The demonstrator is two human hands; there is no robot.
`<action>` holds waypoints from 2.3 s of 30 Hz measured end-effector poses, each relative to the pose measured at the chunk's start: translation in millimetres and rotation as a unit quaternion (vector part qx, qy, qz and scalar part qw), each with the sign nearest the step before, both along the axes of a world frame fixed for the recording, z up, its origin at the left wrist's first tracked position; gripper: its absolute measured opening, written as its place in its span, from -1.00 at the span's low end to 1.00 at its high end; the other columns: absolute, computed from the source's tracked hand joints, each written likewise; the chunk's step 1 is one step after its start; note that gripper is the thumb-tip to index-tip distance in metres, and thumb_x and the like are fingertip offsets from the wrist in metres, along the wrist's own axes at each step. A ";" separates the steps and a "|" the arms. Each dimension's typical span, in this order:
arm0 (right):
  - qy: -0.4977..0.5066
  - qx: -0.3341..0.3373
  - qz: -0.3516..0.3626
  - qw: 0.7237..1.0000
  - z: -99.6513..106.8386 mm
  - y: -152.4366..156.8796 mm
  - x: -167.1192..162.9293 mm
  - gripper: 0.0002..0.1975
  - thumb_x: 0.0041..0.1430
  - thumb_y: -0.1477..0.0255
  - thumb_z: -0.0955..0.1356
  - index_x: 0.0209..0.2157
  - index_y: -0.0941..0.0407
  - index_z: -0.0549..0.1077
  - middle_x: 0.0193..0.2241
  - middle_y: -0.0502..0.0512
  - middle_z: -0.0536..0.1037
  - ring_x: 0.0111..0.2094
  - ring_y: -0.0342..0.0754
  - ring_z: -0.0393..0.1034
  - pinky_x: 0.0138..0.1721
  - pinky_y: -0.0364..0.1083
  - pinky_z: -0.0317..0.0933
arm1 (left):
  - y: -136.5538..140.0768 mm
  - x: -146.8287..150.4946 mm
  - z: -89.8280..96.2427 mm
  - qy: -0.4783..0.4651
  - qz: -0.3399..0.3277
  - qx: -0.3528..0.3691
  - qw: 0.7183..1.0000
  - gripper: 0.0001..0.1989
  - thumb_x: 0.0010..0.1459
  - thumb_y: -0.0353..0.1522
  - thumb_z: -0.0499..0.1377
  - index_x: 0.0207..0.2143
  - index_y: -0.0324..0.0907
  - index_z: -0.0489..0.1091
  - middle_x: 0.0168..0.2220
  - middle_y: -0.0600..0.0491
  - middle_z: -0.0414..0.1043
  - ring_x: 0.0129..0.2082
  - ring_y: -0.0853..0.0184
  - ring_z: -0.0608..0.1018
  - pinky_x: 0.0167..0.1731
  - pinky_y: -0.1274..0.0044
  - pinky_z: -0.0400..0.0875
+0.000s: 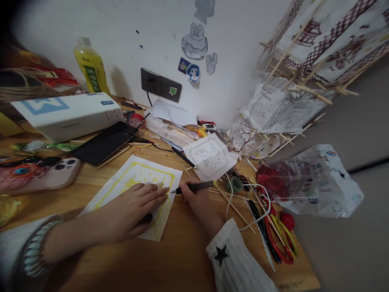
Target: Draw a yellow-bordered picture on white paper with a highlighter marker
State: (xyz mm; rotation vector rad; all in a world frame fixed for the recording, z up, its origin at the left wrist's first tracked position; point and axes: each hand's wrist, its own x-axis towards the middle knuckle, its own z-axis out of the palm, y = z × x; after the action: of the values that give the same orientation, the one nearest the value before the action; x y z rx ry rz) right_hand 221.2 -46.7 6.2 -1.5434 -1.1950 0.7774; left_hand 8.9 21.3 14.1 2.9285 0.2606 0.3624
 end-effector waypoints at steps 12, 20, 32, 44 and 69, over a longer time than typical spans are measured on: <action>-0.035 0.008 0.017 0.999 1.6 -0.2 0.0 -0.77 0.09 0.30 0.32 -0.56 0.10 0.38 -0.70 -0.11 0.31 -0.67 -0.19 0.18 -0.62 -0.20 0.06 | 0.3 1.2 1.0 0.009 0.003 0.005 1.000 -0.45 0.05 -0.39 0.16 0.12 -0.35 0.28 0.18 -0.18 0.27 0.04 0.05 0.34 0.05 0.26 0.17; -0.016 0.000 -0.009 1.000 1.5 1.0 -0.6 -0.78 0.02 0.36 0.29 -0.64 0.10 0.33 -0.70 -0.10 0.29 -0.66 -0.19 0.15 -0.64 -0.20 0.03 | 0.6 1.5 -1.5 0.007 0.001 0.009 1.000 -0.44 0.05 -0.38 0.15 0.13 -0.36 0.28 0.19 -0.16 0.26 0.02 0.05 0.33 0.03 0.25 0.16; -0.009 0.011 -0.007 1.000 2.2 -0.2 -1.5 -0.74 0.09 0.28 0.31 -0.60 0.10 0.35 -0.70 -0.09 0.31 -0.65 -0.17 0.18 -0.61 -0.19 0.06 | -0.9 -0.2 -0.9 -0.008 0.004 -0.008 1.000 -0.51 0.06 -0.38 0.17 0.07 -0.29 0.30 0.16 -0.17 0.29 0.04 0.05 0.34 0.05 0.25 0.19; -0.038 0.010 0.009 0.999 0.8 0.4 -1.7 -0.80 0.11 0.30 0.32 -0.53 0.09 0.39 -0.67 -0.10 0.31 -0.62 -0.16 0.18 -0.58 -0.17 0.06 | -0.3 0.2 0.1 0.011 0.010 -0.003 1.000 -0.45 0.05 -0.39 0.17 0.12 -0.33 0.28 0.19 -0.21 0.25 0.08 0.00 0.32 0.07 0.19 0.19; -0.030 0.025 0.007 0.999 3.6 2.8 -1.0 -0.75 0.09 0.24 0.34 -0.54 0.10 0.40 -0.69 -0.10 0.32 -0.65 -0.16 0.19 -0.58 -0.18 0.09 | 0.0 1.4 1.2 0.000 0.006 -0.017 1.000 -0.47 0.07 -0.40 0.18 0.12 -0.35 0.27 0.18 -0.20 0.27 0.03 0.02 0.35 0.05 0.22 0.23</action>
State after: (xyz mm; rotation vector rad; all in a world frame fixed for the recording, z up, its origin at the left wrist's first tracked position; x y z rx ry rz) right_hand 220.2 -44.0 9.8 -1.5279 -1.2618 0.7086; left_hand 10.3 21.2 15.3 2.8958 0.2814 0.3558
